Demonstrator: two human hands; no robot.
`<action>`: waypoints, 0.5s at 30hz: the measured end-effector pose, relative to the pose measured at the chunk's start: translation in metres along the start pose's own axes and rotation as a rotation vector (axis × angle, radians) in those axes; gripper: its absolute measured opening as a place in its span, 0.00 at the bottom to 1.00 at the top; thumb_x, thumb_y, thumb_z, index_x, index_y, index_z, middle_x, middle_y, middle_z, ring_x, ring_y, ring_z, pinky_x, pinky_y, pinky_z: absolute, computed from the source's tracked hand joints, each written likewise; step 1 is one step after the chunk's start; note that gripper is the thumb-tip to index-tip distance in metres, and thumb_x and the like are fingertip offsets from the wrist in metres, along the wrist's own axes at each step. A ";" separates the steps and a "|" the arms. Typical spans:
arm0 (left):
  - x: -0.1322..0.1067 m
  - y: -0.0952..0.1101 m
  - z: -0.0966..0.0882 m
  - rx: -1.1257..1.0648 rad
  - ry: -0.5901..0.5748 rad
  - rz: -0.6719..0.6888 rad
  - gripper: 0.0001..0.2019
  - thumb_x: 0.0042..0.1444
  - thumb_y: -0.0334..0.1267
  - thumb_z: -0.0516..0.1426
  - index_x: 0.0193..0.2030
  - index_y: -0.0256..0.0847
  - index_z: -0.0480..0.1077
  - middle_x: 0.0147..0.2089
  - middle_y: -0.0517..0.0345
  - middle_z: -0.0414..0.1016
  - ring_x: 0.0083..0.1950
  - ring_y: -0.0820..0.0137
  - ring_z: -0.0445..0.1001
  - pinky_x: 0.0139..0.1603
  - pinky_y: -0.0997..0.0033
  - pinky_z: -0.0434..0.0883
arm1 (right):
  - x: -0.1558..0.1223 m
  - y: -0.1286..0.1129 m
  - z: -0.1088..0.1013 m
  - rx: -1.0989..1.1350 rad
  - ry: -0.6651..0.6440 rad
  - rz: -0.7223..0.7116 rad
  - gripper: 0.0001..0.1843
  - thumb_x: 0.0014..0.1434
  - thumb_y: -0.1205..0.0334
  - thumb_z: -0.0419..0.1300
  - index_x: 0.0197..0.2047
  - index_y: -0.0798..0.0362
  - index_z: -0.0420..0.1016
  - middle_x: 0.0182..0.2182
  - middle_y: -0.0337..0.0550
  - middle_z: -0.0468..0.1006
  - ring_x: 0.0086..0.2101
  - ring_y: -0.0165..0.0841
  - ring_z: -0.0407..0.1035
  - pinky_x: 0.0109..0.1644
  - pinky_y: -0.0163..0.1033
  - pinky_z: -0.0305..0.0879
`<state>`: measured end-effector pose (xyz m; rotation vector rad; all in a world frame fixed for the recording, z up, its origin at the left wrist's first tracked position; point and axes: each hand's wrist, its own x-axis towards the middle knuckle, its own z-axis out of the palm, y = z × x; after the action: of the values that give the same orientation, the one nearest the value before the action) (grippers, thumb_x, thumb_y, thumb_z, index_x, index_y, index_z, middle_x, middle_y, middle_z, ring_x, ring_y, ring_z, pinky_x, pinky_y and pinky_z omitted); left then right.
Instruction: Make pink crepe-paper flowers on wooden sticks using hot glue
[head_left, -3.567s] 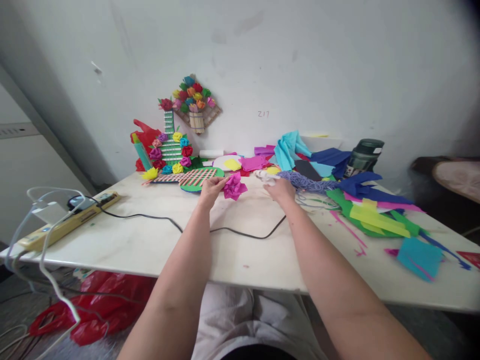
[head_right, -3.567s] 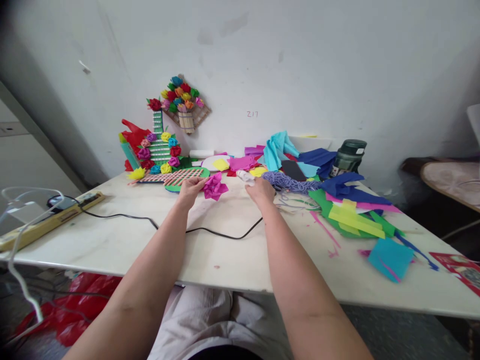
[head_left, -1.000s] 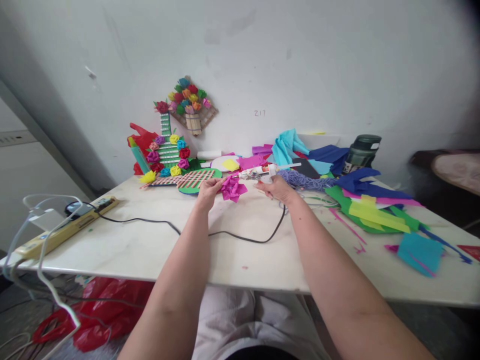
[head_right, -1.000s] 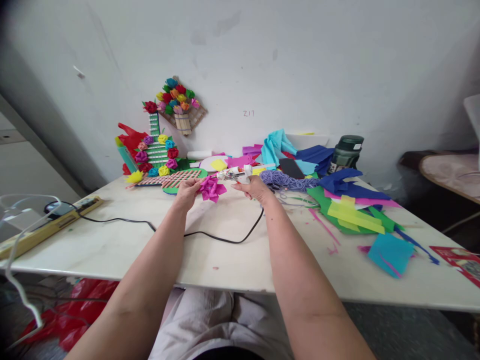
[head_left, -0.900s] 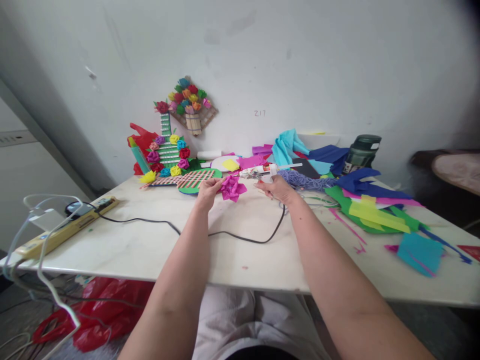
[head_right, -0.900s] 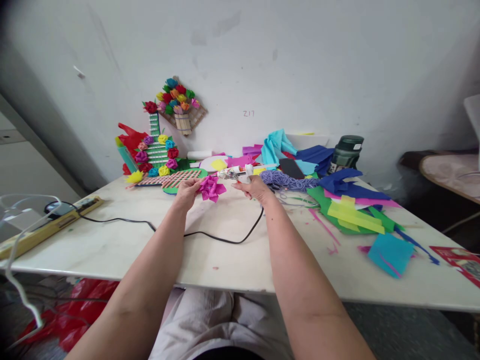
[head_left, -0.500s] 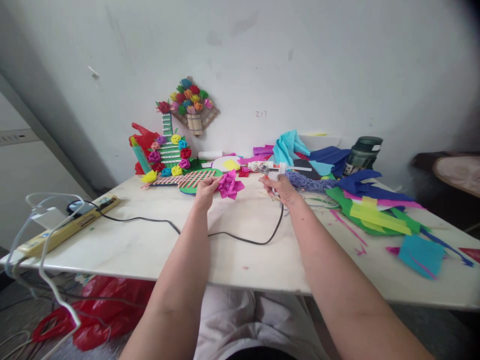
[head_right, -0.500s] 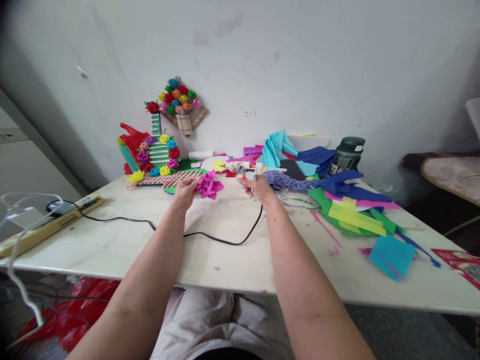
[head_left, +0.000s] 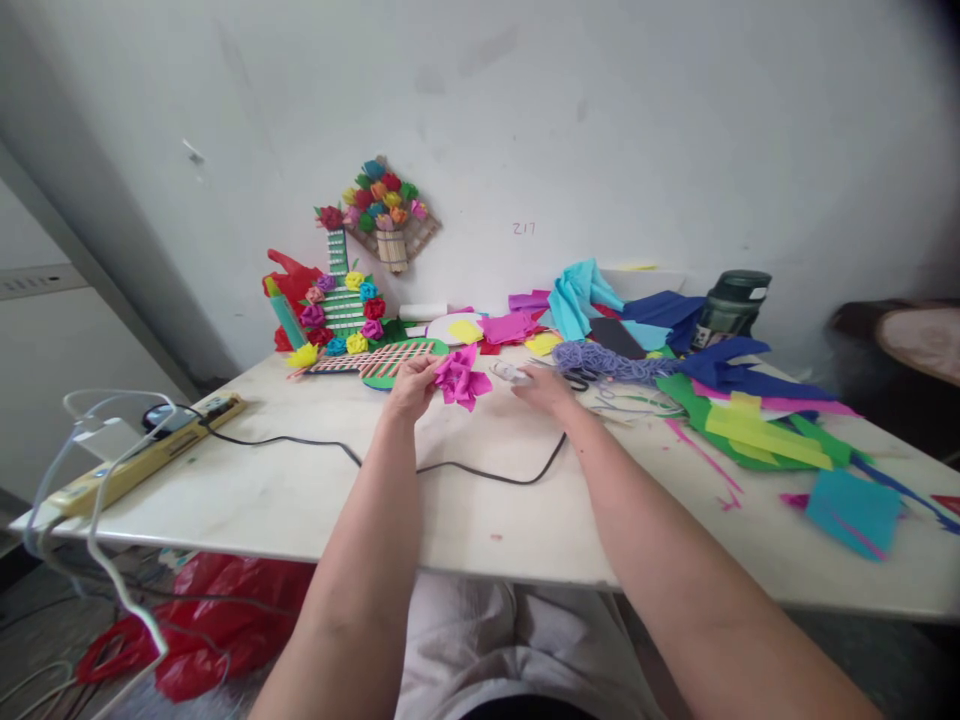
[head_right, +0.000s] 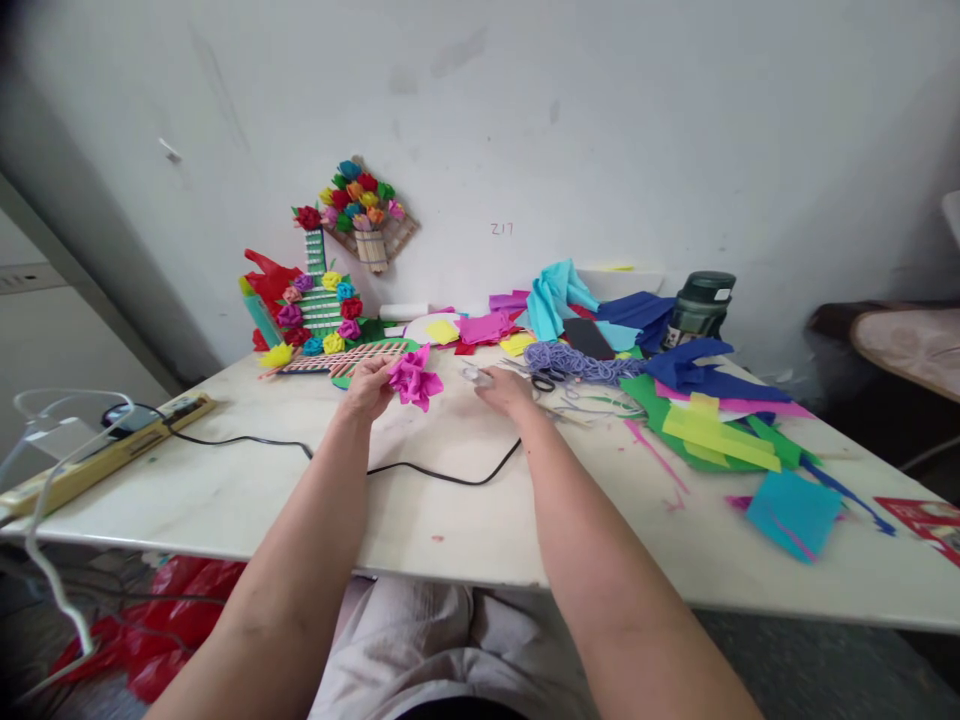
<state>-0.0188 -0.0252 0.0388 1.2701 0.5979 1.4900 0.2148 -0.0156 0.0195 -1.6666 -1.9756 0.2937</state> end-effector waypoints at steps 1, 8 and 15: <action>-0.001 -0.001 0.000 -0.002 -0.017 -0.012 0.17 0.31 0.43 0.70 0.20 0.33 0.70 0.16 0.62 0.63 0.18 0.80 0.59 0.19 0.78 0.55 | -0.001 -0.004 0.001 -0.066 -0.060 -0.024 0.19 0.53 0.56 0.56 0.49 0.44 0.73 0.44 0.41 0.78 0.43 0.38 0.72 0.43 0.39 0.64; -0.001 -0.008 0.002 -0.028 -0.045 -0.072 0.17 0.30 0.42 0.70 0.21 0.33 0.71 0.16 0.62 0.64 0.18 0.80 0.58 0.19 0.78 0.56 | -0.007 -0.020 0.015 -0.334 -0.157 -0.242 0.25 0.60 0.51 0.50 0.57 0.52 0.67 0.49 0.54 0.74 0.49 0.43 0.68 0.51 0.44 0.61; 0.000 -0.011 0.000 -0.052 -0.063 -0.080 0.15 0.32 0.40 0.70 0.21 0.33 0.71 0.17 0.63 0.64 0.18 0.80 0.60 0.19 0.80 0.57 | -0.004 -0.018 0.007 -0.347 -0.166 -0.223 0.26 0.59 0.44 0.49 0.53 0.48 0.73 0.49 0.53 0.73 0.50 0.42 0.67 0.51 0.42 0.61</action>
<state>-0.0147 -0.0218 0.0292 1.2351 0.5588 1.3860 0.1965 -0.0223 0.0208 -1.6447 -2.4246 0.0043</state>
